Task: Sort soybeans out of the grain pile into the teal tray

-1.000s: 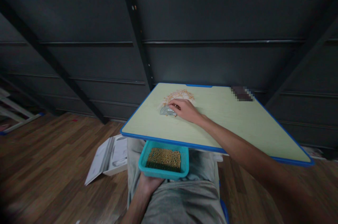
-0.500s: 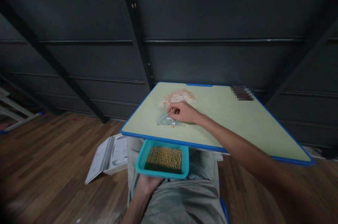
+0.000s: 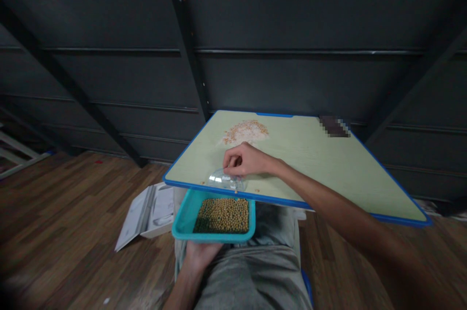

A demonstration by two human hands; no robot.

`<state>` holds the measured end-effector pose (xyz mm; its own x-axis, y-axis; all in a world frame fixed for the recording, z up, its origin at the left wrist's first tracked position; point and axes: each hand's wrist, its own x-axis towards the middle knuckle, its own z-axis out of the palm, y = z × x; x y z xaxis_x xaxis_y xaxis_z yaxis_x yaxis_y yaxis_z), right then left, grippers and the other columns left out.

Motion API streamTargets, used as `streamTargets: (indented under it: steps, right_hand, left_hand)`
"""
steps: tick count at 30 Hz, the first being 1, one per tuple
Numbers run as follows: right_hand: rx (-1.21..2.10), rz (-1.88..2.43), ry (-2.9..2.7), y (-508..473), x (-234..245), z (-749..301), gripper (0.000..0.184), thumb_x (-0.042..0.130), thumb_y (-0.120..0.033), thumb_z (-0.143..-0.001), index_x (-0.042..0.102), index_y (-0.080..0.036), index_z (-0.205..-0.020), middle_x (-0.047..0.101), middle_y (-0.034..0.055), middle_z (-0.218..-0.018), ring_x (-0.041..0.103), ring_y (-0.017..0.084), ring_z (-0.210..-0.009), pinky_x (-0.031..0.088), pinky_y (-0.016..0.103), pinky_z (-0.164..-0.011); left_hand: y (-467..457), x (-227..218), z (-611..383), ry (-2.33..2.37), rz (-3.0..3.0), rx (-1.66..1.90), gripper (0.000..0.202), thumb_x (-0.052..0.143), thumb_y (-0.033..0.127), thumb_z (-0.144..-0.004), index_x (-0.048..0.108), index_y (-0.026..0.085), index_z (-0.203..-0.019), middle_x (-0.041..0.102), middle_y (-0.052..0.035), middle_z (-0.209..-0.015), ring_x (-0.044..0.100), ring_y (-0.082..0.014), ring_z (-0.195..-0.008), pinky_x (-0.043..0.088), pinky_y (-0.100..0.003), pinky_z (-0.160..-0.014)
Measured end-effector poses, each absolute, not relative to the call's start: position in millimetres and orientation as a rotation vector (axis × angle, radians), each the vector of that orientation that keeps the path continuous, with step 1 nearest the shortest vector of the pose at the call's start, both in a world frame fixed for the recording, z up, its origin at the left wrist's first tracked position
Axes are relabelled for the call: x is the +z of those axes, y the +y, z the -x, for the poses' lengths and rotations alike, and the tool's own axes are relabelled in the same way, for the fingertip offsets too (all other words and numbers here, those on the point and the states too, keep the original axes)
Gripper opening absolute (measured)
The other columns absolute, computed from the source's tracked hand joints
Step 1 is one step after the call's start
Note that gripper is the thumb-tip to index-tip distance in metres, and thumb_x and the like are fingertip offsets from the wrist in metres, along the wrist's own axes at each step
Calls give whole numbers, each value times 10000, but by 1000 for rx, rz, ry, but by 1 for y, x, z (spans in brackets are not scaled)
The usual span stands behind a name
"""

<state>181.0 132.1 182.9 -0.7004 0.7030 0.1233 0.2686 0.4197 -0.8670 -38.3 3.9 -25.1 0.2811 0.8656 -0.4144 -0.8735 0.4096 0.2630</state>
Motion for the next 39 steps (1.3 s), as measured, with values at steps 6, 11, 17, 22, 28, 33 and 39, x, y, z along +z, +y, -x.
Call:
streamTargets:
  steps: [6, 11, 17, 22, 28, 33, 39]
  right_hand:
    - [1138, 832, -2115, 141, 170, -180, 199, 763, -357, -870, 747, -160, -893, 720, 21, -689, 620, 117, -584, 474, 253, -565]
    - [941, 834, -2072, 146, 161, -173, 174, 735, -328, -907, 768, -157, -920, 712, 18, -701, 612, 116, -612, 488, 266, -620]
    - [881, 764, -2136, 137, 162, -163, 209, 714, -343, -941, 793, -158, -998, 750, 31, -768, 637, 121, -656, 500, 269, -656]
    - [948, 701, -2193, 131, 167, -161, 236, 708, -369, -955, 793, -159, -1022, 743, 20, -745, 629, 120, -650, 487, 266, -650]
    - [936, 864, -2326, 147, 180, -186, 194, 702, -349, -947, 775, -171, -967, 758, 43, -823, 650, 151, -740, 476, 283, -675]
    - [1190, 1029, -2446, 159, 199, -219, 230, 737, -387, -899, 729, -157, -908, 750, 56, -789, 686, 177, -728, 514, 304, -671]
    - [1697, 1197, -2431, 152, 212, -231, 401, 822, -520, -800, 707, -144, -881, 745, 50, -758, 698, 167, -657, 555, 301, -628]
  left_hand:
    - [0, 10, 31, 686, 80, 1173, 390, 633, 297, -925, 730, 304, -1303, 807, -65, -1264, 748, -325, -1179, 582, -543, -1069]
    - [0, 12, 30, 709, 81, 1170, 431, 639, 305, -929, 703, 291, -1355, 815, -76, -1238, 769, -329, -1127, 591, -544, -1057]
    - [0, 3, 30, 584, 73, 1186, 513, 638, 283, -954, 609, 273, -1467, 765, -123, -1339, 779, -320, -1101, 581, -572, -1058]
    - [0, -2, 33, 522, 87, 1146, 464, 603, 257, -977, 639, 271, -1439, 790, -119, -1289, 770, -316, -1122, 571, -562, -1073]
    - [-3, -14, 25, 455, 49, 1134, 448, 476, 274, -1022, 640, 313, -1437, 793, -87, -1293, 766, -295, -1115, 581, -533, -1039]
    - [-10, -6, 8, 402, -30, 1014, 421, 527, 316, -1006, 679, 305, -1398, 772, -91, -1337, 717, -322, -1229, 510, -542, -1132]
    - [-14, 5, 6, 350, -61, 973, 391, 549, 256, -997, 714, 315, -1346, 802, -64, -1277, 636, -311, -1360, 417, -563, -1215]
